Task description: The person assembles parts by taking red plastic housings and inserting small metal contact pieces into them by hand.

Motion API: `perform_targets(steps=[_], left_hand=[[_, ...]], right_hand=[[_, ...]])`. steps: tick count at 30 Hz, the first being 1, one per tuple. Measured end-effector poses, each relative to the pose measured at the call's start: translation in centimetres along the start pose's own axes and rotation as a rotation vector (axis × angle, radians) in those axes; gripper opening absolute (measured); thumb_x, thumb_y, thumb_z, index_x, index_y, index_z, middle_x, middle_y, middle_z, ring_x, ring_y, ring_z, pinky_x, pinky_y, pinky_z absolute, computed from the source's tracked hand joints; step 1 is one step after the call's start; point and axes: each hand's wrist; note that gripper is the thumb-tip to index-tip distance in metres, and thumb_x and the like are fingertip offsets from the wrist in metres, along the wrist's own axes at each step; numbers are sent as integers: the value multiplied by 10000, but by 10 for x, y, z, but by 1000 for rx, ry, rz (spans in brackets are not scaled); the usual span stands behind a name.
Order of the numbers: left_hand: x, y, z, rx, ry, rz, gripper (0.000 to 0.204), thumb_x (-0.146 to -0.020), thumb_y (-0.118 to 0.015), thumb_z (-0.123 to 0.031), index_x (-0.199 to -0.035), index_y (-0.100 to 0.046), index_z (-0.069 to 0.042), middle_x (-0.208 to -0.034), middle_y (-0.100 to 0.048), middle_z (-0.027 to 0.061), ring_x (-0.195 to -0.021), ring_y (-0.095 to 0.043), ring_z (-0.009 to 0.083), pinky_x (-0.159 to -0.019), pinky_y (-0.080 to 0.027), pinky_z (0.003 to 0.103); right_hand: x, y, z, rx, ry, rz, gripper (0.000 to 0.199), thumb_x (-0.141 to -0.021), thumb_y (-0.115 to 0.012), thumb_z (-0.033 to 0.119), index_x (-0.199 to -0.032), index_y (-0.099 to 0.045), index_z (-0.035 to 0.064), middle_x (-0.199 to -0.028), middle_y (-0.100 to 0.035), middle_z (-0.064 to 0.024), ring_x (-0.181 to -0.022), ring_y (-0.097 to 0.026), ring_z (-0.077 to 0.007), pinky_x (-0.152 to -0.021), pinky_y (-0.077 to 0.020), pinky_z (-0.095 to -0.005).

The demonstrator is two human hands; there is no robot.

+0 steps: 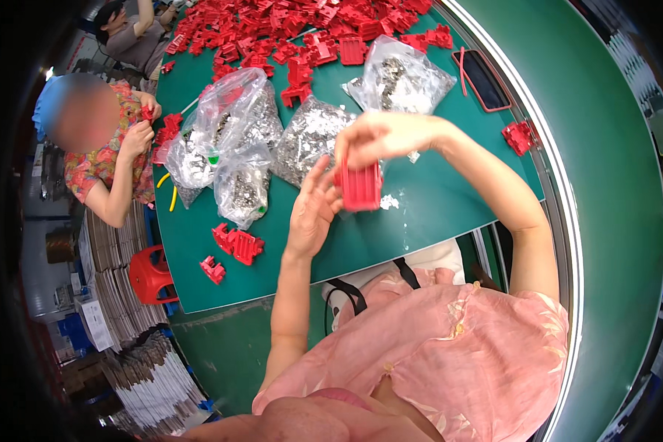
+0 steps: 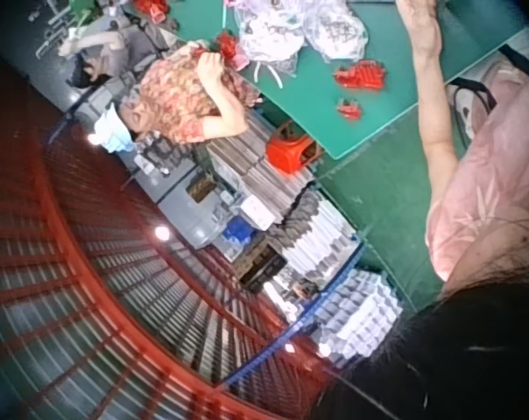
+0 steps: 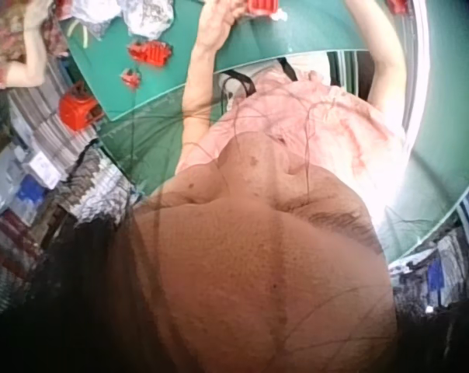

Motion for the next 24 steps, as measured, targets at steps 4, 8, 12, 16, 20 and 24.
perform_targets(steps=[4,8,12,16,20,24], left_hand=[[3,11,10,34,271,435,1003,-759,-839,-95,-1546,-221,-22,-1470,-432,121,-1264,-521,222,-1061,-437,359],[15,13,18,26,317,439,1084,-647,-909,-54,-1527,-277,-26,-1439,-459,97,-1301,-493,205,-1092,-418,354],[27,28,32,31,348,340,1015,-656,-895,-5,-1498,-329,-13,-1437,-466,93,-1311,-490,198,-1102,-424,370],[35,26,41,-27,173,234,850,-688,-876,13,-1396,-409,-42,-1446,-459,124,-1296,-494,202,-1097,-437,377],[44,23,51,-210,-4,168,775,-691,-872,18,-1318,-426,-73,-1440,-461,160,-1266,-518,220,-1090,-446,382],[48,16,54,-260,6,115,813,-684,-863,39,-1350,-407,-58,-1453,-453,185,-1269,-525,224,-1084,-449,390]], right_hand=[[2,-42,-8,124,34,228,192,-907,-652,126,-1065,-700,27,-949,-702,-64,-842,-635,-132,-746,-508,-309],[8,-67,-17,167,106,85,211,-916,-647,110,-1101,-690,19,-972,-706,-89,-843,-651,-147,-753,-520,-327],[26,-70,-26,158,61,-484,217,-922,-654,75,-1129,-681,18,-1009,-702,-90,-869,-656,-157,-801,-526,-304],[55,-69,-43,427,-120,-727,179,-909,-634,70,-1073,-693,28,-914,-678,-111,-792,-669,-202,-713,-525,-335],[79,-86,-77,516,-142,-757,121,-898,-651,73,-1002,-692,24,-900,-665,-118,-751,-653,-253,-683,-517,-360],[86,-97,-80,616,-134,-752,104,-897,-661,66,-984,-688,16,-896,-658,-116,-797,-650,-269,-703,-518,-370]])
Point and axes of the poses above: each hand's wrist, its own x-axis away from the middle knuckle, its own y-axis out of the back of the hand, z = x × y
